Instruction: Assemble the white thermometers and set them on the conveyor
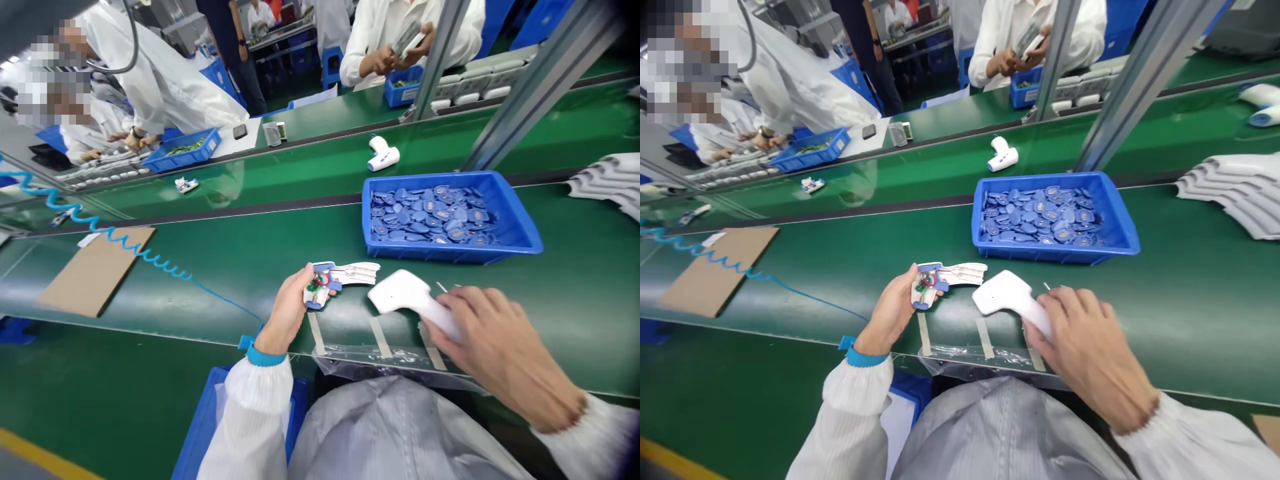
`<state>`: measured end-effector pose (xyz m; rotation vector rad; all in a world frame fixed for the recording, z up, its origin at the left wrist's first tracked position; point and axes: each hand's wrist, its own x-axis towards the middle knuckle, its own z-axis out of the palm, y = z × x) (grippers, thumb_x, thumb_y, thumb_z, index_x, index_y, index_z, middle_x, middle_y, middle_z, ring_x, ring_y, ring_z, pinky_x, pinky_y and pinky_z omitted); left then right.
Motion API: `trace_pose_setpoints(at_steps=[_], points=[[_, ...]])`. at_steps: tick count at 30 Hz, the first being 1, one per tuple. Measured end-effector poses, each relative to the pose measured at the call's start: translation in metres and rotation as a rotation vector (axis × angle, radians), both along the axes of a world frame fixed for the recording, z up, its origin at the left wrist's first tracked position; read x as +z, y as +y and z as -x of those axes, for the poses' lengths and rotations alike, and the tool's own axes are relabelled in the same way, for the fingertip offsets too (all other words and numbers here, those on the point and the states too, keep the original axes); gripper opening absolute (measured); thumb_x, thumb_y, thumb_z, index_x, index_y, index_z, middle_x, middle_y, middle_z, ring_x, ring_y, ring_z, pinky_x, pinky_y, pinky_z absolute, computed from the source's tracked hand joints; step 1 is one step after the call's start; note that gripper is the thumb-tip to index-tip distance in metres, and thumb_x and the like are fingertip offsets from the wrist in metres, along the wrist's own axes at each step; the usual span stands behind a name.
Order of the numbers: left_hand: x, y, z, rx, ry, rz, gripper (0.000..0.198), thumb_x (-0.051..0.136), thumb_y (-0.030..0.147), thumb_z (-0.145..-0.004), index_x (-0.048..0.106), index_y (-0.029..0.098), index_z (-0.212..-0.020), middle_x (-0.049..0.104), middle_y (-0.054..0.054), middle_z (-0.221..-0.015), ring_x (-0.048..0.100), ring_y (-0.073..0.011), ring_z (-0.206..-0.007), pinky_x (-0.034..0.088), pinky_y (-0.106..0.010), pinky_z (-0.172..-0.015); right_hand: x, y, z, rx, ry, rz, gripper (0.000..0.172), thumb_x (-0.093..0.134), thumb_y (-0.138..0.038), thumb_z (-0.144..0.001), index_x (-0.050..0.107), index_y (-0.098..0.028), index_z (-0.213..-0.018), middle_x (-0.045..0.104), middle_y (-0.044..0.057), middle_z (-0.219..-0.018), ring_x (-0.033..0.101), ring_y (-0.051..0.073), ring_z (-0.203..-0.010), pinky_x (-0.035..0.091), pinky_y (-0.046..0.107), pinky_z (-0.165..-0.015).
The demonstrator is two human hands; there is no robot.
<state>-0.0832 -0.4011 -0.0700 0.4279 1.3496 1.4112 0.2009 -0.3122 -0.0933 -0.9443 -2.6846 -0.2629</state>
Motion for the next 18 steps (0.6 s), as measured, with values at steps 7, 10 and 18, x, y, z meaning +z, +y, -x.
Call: trace_pose_setpoints(at_steps=[7,10,18], points=[[0.0,-0.001,0.004,0.102,0.024,-0.002,0.056,0.075,0.056,-0.082,0.074,0.008,-0.109,0.077,-0.012,-0.09,0.071,-0.0196,-0.075,0.051,-0.025,-0.066,0.002,0.038,-0.024,-0.074,0.204,0.448,0.039,0.044,-0.05,-0.101,0.066,-0.018,-0.108,0.072,0.011,-0.103,0.068,0.023,-0.083,0.053,0.036,-0.072],[0.0,-0.004,0.008,0.134,0.024,0.013,0.052,0.076,0.053,-0.082,0.075,0.008,-0.107,0.077,-0.012,-0.091,0.07,-0.0194,-0.074,0.053,-0.027,-0.069,-0.006,0.049,-0.034,-0.16,0.193,0.457,0.036,0.044,-0.045,-0.1,0.07,-0.022,-0.092,0.073,0.008,-0.099,0.069,0.022,-0.082,0.053,0.036,-0.073],[0.001,-0.013,0.014,0.146,0.022,0.039,0.053,0.074,0.052,-0.085,0.073,0.008,-0.116,0.077,-0.013,-0.104,0.071,-0.0193,-0.08,0.055,-0.027,-0.072,0.013,0.051,-0.046,-0.245,0.144,0.181,0.036,0.045,-0.042,-0.102,0.072,-0.019,-0.098,0.072,0.012,-0.101,0.062,0.023,-0.079,0.04,0.036,-0.065]])
